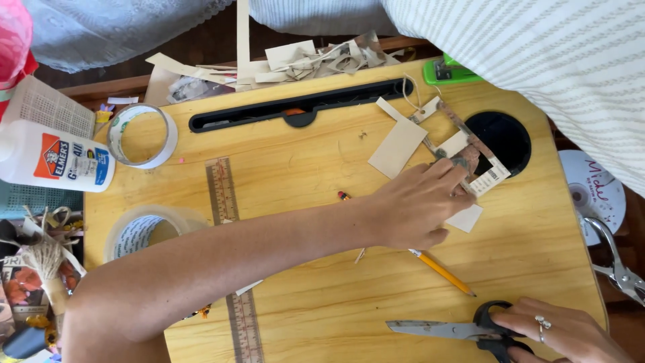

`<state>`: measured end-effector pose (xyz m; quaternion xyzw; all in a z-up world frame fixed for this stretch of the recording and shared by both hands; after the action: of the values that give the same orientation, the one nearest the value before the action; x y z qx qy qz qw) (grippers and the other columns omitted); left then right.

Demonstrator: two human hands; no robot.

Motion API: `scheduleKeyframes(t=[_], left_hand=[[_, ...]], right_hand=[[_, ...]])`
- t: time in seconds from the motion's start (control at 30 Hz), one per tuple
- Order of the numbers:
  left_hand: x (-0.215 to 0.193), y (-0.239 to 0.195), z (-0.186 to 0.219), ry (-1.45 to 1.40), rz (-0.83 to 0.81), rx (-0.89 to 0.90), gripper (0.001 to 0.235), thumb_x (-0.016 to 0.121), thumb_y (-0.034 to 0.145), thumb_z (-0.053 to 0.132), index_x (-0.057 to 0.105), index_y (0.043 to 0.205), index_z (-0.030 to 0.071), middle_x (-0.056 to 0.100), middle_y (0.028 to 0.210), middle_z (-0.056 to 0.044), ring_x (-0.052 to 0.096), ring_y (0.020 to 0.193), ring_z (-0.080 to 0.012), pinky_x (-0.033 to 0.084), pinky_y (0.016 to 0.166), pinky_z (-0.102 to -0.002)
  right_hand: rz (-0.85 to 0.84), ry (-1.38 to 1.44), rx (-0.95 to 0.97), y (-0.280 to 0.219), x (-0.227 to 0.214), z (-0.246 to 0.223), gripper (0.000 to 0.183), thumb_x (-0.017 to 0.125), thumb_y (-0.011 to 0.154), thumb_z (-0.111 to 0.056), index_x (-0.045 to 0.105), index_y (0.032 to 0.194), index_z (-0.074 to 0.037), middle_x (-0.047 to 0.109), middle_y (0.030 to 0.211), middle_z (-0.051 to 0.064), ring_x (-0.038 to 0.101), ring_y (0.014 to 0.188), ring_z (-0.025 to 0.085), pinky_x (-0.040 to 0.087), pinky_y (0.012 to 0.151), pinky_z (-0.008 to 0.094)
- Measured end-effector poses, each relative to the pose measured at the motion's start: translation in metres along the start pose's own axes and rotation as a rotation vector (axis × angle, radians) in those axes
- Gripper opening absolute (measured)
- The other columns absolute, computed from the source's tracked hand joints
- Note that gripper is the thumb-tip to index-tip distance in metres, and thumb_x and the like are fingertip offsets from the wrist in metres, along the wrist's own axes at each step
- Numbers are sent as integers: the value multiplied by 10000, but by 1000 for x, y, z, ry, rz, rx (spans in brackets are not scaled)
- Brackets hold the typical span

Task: Cutting small rectangular pieces from cardboard scraps using scissors on a wooden workspace.

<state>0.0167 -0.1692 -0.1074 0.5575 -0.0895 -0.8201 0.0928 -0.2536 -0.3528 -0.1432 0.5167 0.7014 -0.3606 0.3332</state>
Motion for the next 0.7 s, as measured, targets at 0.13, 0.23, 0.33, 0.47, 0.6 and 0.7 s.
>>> scheduleKeyframes(t=[0.13, 0.23, 0.33, 0.47, 0.6, 0.7], left_hand=[[6, 10, 4, 13, 7, -15, 397, 757, 727, 361, 634, 1043, 155, 509, 1023, -98, 465, 959, -256, 472, 650, -391], [12, 16, 4, -10, 3, -32, 273, 809, 675, 280, 669, 882, 169, 511, 968, -64, 468, 936, -257, 472, 643, -393], [19, 21, 5, -116, -70, -78, 149, 615, 630, 2, 570, 761, 57, 482, 899, -129, 434, 878, -306, 413, 535, -428], [21, 21, 12, -171, -106, -29, 100, 621, 703, 39, 555, 773, 66, 491, 902, -97, 503, 850, -278, 451, 488, -414], [10, 18, 9, 32, -84, 10, 443, 824, 642, 411, 671, 875, 67, 523, 911, -52, 491, 905, -241, 481, 667, -391], [8, 18, 6, -2, -143, -5, 378, 822, 686, 337, 668, 856, 36, 523, 962, -73, 505, 873, -245, 509, 625, -372]], right_hand=[[48, -29, 41, -3, 2, 2, 449, 783, 641, -400, 674, 1076, -383, 726, 931, -131, 750, 754, 68, 580, 617, 223], [42, 41, -1, 4, -5, -7, 390, 754, 688, -352, 670, 1067, -321, 713, 838, -112, 731, 675, 76, 572, 578, 207], [56, 56, -49, -2, 1, -3, 412, 752, 695, -349, 650, 1092, -315, 686, 810, -118, 696, 604, 75, 558, 542, 185], [127, 15, -4, -12, 7, -2, 478, 810, 621, -362, 679, 1081, -340, 739, 946, -95, 758, 812, 64, 573, 703, 211], [124, 84, 0, -7, -3, -17, 472, 826, 617, -316, 691, 1069, -305, 729, 874, -93, 762, 696, 37, 568, 678, 168], [121, 9, -19, -18, 12, 1, 458, 809, 627, -355, 688, 1068, -331, 735, 950, -93, 762, 813, 46, 563, 732, 190]])
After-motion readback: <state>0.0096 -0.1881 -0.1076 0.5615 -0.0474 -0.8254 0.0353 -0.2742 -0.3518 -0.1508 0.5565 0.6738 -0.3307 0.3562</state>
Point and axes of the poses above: each hand's wrist, its own y-axis towards the middle knuckle, its own x-axis out of the palm, z = x × y, the point moved 1 cm from there along y, towards the middle knuckle
